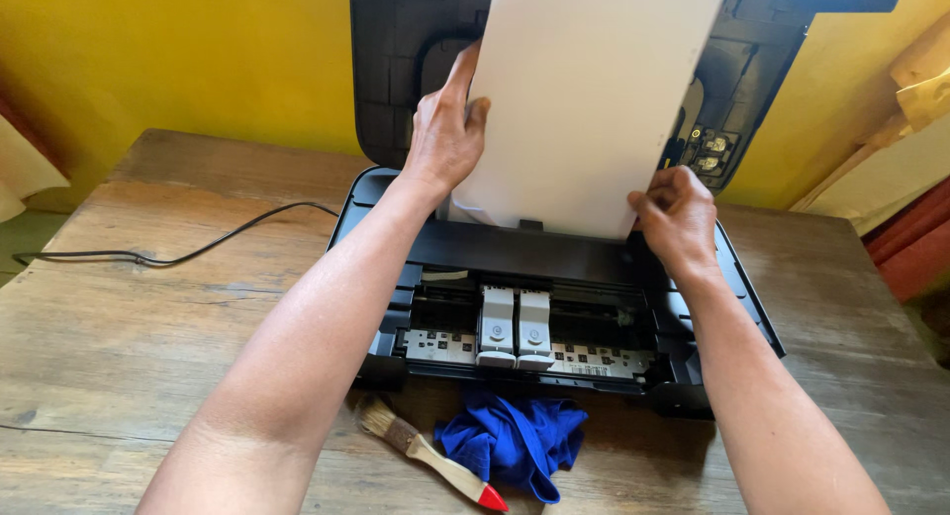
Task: The person uses a small brush to clean the inside of a printer. They open the scanner lid and brush the glass and interior surfaces, then insert a sheet of paper into the paper feed and continue brushing the internal mechanisms and rollers.
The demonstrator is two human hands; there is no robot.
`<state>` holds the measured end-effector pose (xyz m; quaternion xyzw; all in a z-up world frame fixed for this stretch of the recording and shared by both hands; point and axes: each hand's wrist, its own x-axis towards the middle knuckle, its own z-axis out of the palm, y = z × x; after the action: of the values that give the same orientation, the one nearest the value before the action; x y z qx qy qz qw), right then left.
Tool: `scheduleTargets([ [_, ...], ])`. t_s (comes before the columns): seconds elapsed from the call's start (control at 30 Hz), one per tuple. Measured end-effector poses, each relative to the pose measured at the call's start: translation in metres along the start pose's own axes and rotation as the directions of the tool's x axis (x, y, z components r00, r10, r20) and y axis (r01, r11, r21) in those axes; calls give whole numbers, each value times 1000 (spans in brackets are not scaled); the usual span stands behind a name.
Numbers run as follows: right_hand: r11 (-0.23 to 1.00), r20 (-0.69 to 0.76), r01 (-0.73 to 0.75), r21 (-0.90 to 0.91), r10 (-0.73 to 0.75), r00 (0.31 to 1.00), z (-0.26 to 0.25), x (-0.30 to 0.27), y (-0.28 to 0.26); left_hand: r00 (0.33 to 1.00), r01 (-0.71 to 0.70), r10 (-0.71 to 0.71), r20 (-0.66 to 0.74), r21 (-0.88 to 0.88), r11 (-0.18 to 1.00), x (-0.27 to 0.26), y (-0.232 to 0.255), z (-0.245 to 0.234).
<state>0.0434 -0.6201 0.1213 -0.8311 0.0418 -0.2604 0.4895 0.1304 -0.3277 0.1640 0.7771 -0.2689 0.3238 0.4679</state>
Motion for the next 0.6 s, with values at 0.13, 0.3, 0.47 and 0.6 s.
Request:
scheduleTargets([
  [0.13,982,-49,89,165,-82,995,-2,-8,3,984,-167,161,-76,-81,983,6,-2,5],
  [0.3,967,-26,51,250,-46,999,3,-10,7,994,-89,89,-66,-3,996,-3,-9,1],
  [0.47,951,4,-8,310,7,1000,2,-4,11,990,-139,136,33,286,948,-54,-1,-13],
  [0.6,925,16,-9,379,3,1000,2,-3,15,973,34,-104,208,316,948,-73,4,-18],
])
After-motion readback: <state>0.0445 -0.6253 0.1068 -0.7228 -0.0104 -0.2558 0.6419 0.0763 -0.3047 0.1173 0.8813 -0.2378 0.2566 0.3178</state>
